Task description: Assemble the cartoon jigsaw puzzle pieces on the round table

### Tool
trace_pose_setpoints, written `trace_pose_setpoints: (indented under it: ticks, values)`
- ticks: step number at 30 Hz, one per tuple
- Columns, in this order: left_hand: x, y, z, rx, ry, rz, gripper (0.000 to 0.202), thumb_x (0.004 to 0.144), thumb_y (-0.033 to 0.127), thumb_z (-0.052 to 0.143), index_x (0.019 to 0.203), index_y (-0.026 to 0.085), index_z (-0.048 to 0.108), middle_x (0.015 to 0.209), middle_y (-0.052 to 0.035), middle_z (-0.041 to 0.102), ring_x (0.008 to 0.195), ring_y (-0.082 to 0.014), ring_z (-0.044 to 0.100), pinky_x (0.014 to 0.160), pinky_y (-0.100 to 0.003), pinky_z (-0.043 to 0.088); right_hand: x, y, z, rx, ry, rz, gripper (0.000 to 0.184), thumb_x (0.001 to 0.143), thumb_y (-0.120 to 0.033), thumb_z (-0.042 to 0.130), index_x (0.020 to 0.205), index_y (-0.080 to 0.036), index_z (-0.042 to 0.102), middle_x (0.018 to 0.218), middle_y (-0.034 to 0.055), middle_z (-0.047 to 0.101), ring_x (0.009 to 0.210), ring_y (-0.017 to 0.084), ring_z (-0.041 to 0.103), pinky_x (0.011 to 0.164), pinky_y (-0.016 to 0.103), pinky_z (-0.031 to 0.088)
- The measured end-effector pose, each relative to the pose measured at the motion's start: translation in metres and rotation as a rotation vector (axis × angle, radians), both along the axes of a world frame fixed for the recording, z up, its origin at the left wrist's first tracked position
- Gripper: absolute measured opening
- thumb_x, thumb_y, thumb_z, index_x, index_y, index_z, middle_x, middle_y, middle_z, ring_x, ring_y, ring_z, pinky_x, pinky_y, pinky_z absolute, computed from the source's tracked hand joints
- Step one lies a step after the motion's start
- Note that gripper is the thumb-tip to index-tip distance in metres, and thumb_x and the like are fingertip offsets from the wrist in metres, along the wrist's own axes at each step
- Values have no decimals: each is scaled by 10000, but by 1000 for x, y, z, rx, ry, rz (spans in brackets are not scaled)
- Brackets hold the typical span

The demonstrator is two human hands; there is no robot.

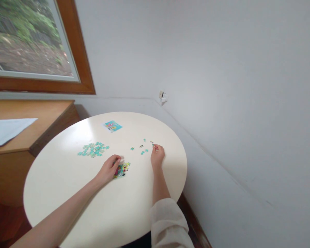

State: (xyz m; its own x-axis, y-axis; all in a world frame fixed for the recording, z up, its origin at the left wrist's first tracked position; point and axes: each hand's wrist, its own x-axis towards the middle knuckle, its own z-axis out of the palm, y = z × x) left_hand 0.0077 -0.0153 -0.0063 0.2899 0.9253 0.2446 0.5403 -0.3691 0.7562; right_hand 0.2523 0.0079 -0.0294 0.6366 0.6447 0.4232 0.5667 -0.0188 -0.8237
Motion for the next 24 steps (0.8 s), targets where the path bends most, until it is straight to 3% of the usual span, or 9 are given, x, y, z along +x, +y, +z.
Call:
trace_pose_setpoints:
  ticks: [5,10,18,24]
  values:
    - [0,0,1,4,5,-5,177,828,283,384,848,191,534,884,-65,623,889,-209,568,828,-369,435,-1,5,-3,157,229,7,233,749,-331,487,839,-144,591,860,94,655,790,167,610,753,304,485]
    - [0,-2,3,3,4,-2,179,819,281,389,842,190,541,880,-64,627,877,-208,568,822,-369,436,-5,10,-6,303,549,140,327,674,-434,571,830,-147,557,729,39,635,656,151,627,577,267,491]
    - [-1,2,-2,15,-6,-13,168,815,277,395,847,193,537,891,-66,624,886,-208,566,839,-375,430,-4,10,-8,307,540,144,413,686,-421,554,954,-112,613,666,11,630,560,104,567,559,255,485]
    - [-1,2,-4,19,7,-10,168,819,270,400,856,189,543,893,-67,627,893,-206,569,845,-373,434,-5,12,-7,347,619,165,452,625,-435,648,945,-126,567,648,-1,623,596,132,623,593,284,517]
